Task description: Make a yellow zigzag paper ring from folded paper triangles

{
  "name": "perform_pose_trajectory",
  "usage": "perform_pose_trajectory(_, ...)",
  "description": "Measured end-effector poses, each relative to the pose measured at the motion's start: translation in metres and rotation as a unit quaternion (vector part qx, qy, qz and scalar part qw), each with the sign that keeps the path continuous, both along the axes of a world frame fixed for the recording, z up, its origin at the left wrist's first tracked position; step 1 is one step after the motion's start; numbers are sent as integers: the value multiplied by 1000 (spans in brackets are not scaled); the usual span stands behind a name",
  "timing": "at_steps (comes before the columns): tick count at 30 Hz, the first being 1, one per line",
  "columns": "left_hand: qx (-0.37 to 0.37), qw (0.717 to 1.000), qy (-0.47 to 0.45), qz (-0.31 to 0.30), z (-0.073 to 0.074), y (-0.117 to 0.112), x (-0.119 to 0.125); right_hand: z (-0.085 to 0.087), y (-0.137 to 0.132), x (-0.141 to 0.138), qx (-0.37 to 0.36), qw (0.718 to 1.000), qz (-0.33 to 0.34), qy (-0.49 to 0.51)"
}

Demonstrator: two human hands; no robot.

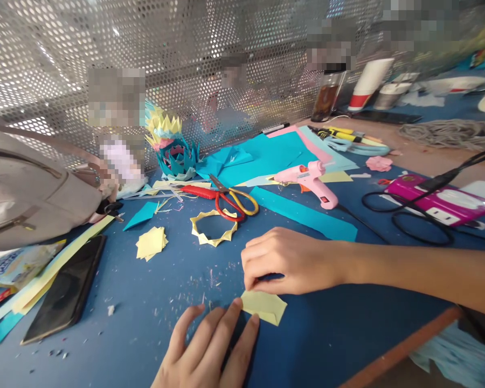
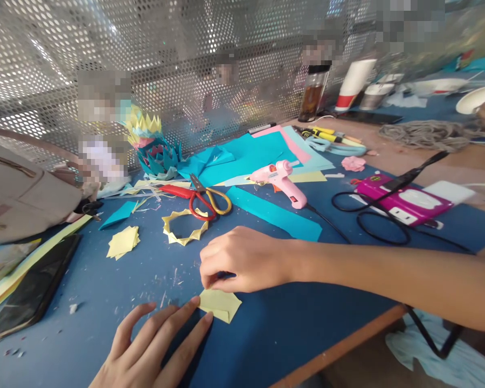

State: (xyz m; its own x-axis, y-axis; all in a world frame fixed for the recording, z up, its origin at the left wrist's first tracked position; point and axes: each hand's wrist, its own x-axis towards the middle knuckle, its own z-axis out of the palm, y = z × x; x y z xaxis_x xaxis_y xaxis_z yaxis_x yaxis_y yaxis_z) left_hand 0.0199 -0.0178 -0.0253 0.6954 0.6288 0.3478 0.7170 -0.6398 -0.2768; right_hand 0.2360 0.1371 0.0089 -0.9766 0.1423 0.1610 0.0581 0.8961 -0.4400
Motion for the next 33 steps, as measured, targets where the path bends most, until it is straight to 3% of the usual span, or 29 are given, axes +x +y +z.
perform_pose_trajectory(4,-19,998,-56,35,-6,-3,4,2,1,1,89,995,36,15)
perform_pose_trajectory(10,-24,998,-52,39,-6,-2,2,3,8,3,178,977,111,31)
perform_pose_trajectory(18,-28,997,-55,38,-8,-3,3,3,6,3,131,989,65,31)
perform_pose_trajectory(33,-51,996,-69,21,-2,1,2,-2,16,4,122,982,121,76)
